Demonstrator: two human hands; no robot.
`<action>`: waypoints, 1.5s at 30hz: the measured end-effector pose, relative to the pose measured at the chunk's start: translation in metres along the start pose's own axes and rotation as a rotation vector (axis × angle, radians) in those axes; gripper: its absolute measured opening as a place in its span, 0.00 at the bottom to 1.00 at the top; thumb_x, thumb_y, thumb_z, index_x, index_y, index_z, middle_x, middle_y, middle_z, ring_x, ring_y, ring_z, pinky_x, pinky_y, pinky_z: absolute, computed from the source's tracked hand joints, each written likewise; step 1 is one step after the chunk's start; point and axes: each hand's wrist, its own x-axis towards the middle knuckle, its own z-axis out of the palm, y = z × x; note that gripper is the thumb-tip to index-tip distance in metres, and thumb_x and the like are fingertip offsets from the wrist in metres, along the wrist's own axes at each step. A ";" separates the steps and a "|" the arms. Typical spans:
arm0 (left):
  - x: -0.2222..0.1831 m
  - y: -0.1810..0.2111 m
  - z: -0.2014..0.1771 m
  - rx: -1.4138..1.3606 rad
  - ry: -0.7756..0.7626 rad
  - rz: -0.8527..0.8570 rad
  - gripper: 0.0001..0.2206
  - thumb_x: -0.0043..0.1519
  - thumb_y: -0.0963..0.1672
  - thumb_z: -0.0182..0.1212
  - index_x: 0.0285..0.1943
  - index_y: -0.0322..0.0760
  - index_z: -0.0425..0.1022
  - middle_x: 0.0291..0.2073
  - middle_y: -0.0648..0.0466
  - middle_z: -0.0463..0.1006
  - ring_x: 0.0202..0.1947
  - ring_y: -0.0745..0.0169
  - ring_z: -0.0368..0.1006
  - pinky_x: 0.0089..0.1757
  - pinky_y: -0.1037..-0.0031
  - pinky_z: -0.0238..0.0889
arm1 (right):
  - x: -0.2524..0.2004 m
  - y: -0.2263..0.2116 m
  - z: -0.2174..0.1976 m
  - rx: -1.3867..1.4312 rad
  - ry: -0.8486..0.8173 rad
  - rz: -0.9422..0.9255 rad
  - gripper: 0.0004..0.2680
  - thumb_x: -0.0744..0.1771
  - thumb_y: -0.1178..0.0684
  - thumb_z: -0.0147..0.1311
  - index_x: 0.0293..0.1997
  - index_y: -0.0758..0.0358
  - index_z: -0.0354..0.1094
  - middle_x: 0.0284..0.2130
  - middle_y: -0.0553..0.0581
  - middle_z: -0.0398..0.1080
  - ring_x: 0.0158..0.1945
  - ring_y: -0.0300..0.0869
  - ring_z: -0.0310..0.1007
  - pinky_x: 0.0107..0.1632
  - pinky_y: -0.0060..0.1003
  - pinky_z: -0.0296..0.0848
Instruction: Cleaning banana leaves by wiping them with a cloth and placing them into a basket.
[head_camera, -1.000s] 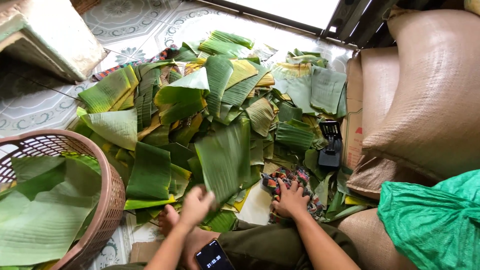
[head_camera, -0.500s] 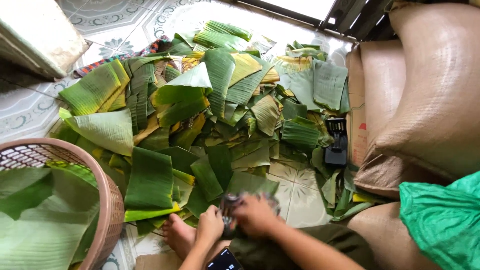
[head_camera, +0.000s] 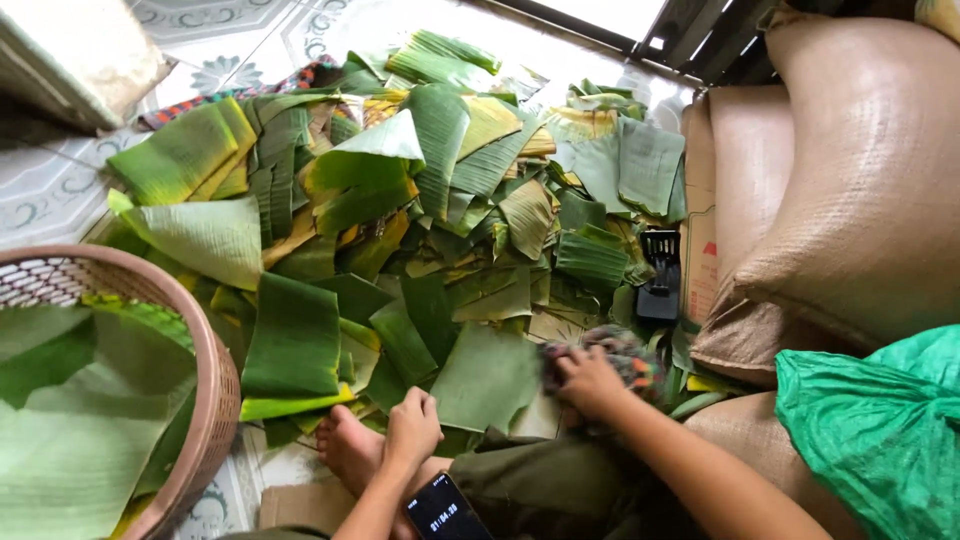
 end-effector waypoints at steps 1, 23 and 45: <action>0.003 -0.005 -0.001 -0.024 0.078 0.119 0.09 0.66 0.46 0.46 0.36 0.41 0.70 0.19 0.46 0.81 0.29 0.42 0.80 0.41 0.55 0.67 | -0.009 0.009 -0.006 -0.123 -0.193 0.119 0.13 0.66 0.41 0.52 0.57 0.26 0.71 0.65 0.57 0.56 0.69 0.59 0.47 0.57 0.64 0.57; 0.014 -0.072 0.037 0.897 0.168 0.834 0.09 0.52 0.43 0.58 0.33 0.42 0.85 0.39 0.50 0.80 0.56 0.46 0.71 0.40 0.59 0.68 | 0.075 -0.080 -0.045 0.443 0.443 -0.226 0.10 0.57 0.50 0.53 0.37 0.41 0.77 0.39 0.56 0.69 0.43 0.55 0.70 0.37 0.60 0.65; -0.071 -0.106 -0.270 -0.190 0.961 0.758 0.05 0.60 0.34 0.65 0.42 0.27 0.81 0.41 0.42 0.81 0.42 0.49 0.77 0.48 0.66 0.69 | -0.052 -0.035 -0.035 0.787 -0.122 0.710 0.39 0.64 0.26 0.57 0.79 0.26 0.25 0.75 0.59 0.29 0.74 0.63 0.42 0.66 0.69 0.56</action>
